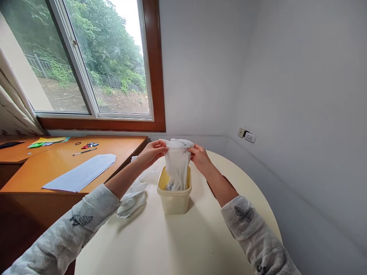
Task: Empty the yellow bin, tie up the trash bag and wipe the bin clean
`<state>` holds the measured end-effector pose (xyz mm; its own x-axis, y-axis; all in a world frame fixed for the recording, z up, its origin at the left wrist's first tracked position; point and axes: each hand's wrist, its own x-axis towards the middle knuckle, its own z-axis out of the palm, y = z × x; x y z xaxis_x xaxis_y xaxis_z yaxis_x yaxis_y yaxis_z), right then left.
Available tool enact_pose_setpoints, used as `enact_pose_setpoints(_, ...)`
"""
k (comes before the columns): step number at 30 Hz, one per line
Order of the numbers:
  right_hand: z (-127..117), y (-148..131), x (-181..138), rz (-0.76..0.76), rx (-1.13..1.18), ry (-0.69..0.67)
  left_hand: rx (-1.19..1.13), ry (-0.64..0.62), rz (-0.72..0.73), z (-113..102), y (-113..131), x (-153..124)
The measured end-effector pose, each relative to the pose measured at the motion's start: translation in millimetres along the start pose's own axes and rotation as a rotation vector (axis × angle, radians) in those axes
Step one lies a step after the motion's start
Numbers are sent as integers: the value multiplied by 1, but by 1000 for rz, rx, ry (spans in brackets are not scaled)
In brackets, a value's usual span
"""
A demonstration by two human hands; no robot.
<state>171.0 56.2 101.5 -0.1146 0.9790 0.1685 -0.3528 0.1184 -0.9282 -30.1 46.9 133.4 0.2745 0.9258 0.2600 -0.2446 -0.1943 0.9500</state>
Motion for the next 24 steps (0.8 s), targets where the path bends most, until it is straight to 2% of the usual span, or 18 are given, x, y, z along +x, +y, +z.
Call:
enact_pose_setpoints(7, -18, 0, 4, 42, 109, 56, -123, 27, 40, -27, 11, -6)
enact_pose_setpoints(13, -20, -12, -6, 67, 79, -44, -146, 40, 38, -40, 24, -14)
enact_pose_setpoints(17, -26, -16, -3, 6, 46, 26, -135, 73, 63, -50, 30, -16)
enact_pose_setpoints(24, -42, -30, 6, -115, 154, 83, -140, 118, 130, -59, 45, -16)
